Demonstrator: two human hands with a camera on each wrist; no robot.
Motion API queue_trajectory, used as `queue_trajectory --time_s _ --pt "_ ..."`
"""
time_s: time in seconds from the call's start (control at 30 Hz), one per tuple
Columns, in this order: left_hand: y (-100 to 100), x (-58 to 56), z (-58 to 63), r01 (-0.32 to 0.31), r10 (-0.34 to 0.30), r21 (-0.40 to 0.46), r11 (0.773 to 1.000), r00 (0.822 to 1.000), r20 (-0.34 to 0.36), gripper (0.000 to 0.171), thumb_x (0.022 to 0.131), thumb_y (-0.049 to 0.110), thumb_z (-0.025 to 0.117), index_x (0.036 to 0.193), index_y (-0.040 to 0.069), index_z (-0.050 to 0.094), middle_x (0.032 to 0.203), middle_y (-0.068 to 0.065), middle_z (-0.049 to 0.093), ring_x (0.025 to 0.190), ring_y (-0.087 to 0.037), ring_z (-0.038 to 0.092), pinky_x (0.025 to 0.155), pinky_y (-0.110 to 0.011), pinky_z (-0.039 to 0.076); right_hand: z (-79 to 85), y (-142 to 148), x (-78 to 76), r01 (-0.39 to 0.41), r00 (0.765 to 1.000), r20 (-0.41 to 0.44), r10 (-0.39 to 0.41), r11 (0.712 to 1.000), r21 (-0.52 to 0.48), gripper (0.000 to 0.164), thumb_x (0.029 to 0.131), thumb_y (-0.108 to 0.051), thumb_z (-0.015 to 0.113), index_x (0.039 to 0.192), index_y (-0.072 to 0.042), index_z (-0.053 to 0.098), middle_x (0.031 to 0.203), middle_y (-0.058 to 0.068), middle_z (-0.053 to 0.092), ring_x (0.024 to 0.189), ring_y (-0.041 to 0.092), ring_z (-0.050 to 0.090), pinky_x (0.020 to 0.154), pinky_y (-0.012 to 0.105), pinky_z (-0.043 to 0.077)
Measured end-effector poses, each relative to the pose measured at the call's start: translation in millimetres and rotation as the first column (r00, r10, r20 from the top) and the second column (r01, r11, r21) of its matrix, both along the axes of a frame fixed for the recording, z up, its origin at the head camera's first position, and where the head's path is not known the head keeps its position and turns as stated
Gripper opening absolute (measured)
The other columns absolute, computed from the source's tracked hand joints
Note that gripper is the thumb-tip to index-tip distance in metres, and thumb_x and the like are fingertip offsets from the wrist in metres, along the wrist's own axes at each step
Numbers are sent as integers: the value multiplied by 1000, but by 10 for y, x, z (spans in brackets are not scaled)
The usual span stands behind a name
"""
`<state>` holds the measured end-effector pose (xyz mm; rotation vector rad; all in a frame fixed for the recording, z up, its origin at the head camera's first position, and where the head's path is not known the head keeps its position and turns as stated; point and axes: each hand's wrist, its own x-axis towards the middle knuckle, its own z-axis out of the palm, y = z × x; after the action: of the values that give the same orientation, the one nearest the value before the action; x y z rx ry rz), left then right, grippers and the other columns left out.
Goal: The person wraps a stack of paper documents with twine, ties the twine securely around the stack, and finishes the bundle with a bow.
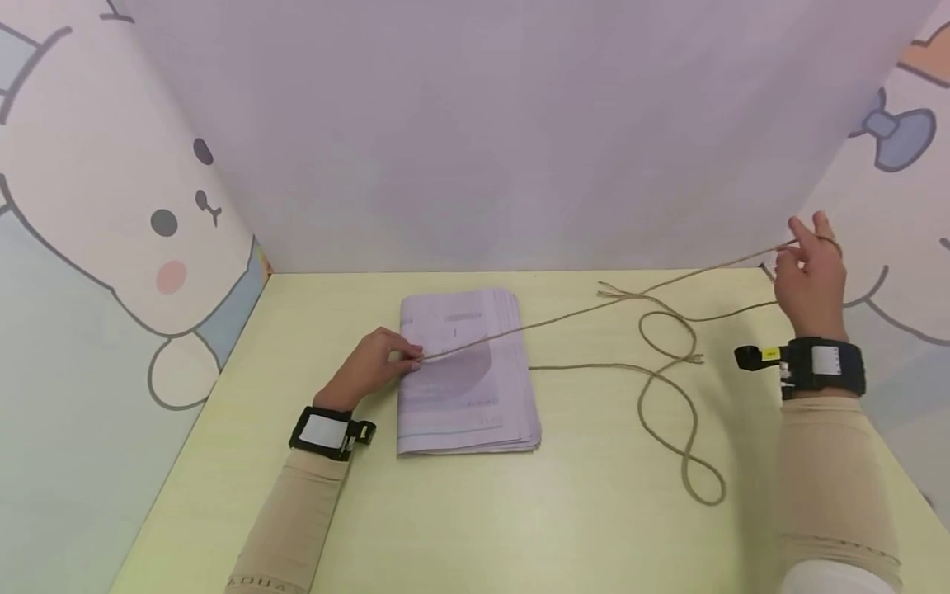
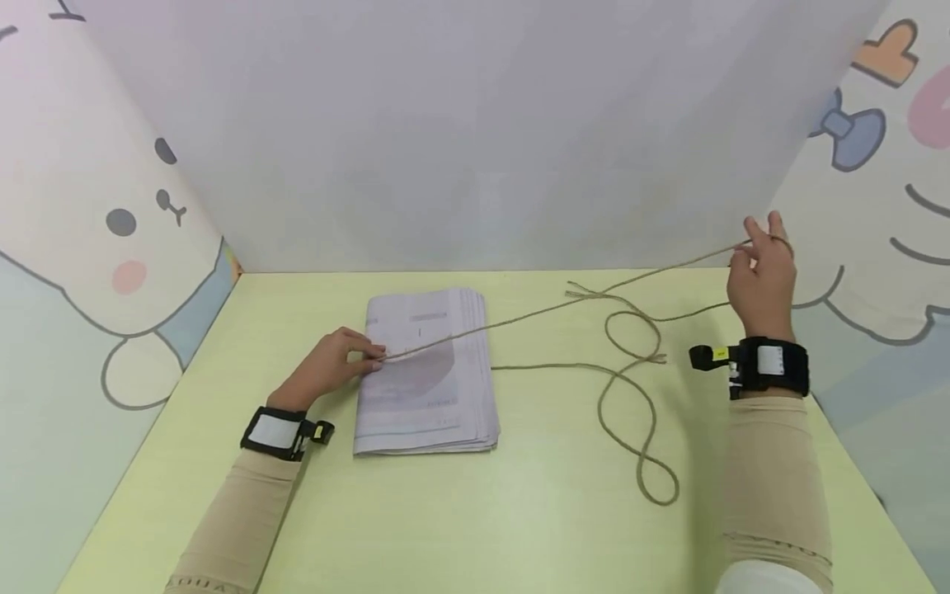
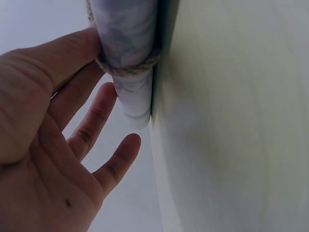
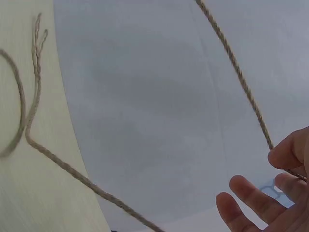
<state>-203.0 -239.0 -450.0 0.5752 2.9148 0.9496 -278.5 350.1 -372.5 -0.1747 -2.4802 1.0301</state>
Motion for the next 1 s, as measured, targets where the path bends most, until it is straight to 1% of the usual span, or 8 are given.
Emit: queue_trajectory --time_s 0.1,0.23,0.33,0.4,0.5,0.67,0.8,1.0 --pt "-8 -16 1 -8 8 6 1000 1000 9 14 79 14 75 92 12 75 96 1 71 103 -21 55 92 -40 42 57 144 -38 27 999 -27 -26 999 31 47 94 -11 36 141 -11 40 154 -2 15 141 10 11 111 35 19" --pt "-11 -27 10 -19 19 11 1000 999 29 13 79 14 75 92 13 75 97 0 71 104 -21 55 93 -40 41 111 326 -77 70 995 68 -77 993 100 54 94 -15 38 146 -21 30 153 6 19 130 21 38 97 34 36" --pt "-13 -35 21 -20 19 4 1000 999 33 14 79 13 75 93 12 75 97 0 71 103 -22 55 93 -41 42 68 446 -109 7 978 206 -37 989 145 58 94 -23 39 150 -23 20 149 17 28 94 12 58 71 29 42" --pt "-24 -45 22 -21 21 -5 1000 999 27 14 79 13 75 93 12 75 98 0 71 103 -22 55 92 -41 42 -16 501 -137 -65 953 302 19 988 141 62 95 -29 38 151 -18 13 140 26 37 73 -1 54 60 25 37" --pt "-48 -60 3 -13 13 -9 1000 1000 23 15 79 13 75 94 13 75 100 -1 70 105 -23 55 93 -42 41 -186 495 -179 -143 905 411 114 989 41 67 96 -32 37 149 -4 8 115 30 58 58 -2 58 55 28 47" --pt "-60 -43 -56 -25 25 -1 1000 998 51 14 80 16 75 93 15 75 103 0 70 109 -23 55 96 -42 40 -394 329 -204 -148 876 455 161 987 -64 59 97 -34 39 139 7 28 76 9 69 60 18 67 56 34 54" --pt "-45 -24 -71 -30 30 3 1000 997 72 13 80 16 75 92 16 75 103 0 69 109 -22 56 96 -41 40 -461 135 -88 -210 874 450 183 978 9 48 97 -37 41 116 6 45 82 14 66 64 22 66 58 36 52" --pt "-25 -41 -27 -35 35 -1 999 998 48 12 79 15 75 91 16 76 102 0 70 108 -22 55 96 -42 39 -535 -162 195 -351 820 504 272 934 66 52 97 -45 41 111 4 55 93 23 63 75 31 64 62 40 49"
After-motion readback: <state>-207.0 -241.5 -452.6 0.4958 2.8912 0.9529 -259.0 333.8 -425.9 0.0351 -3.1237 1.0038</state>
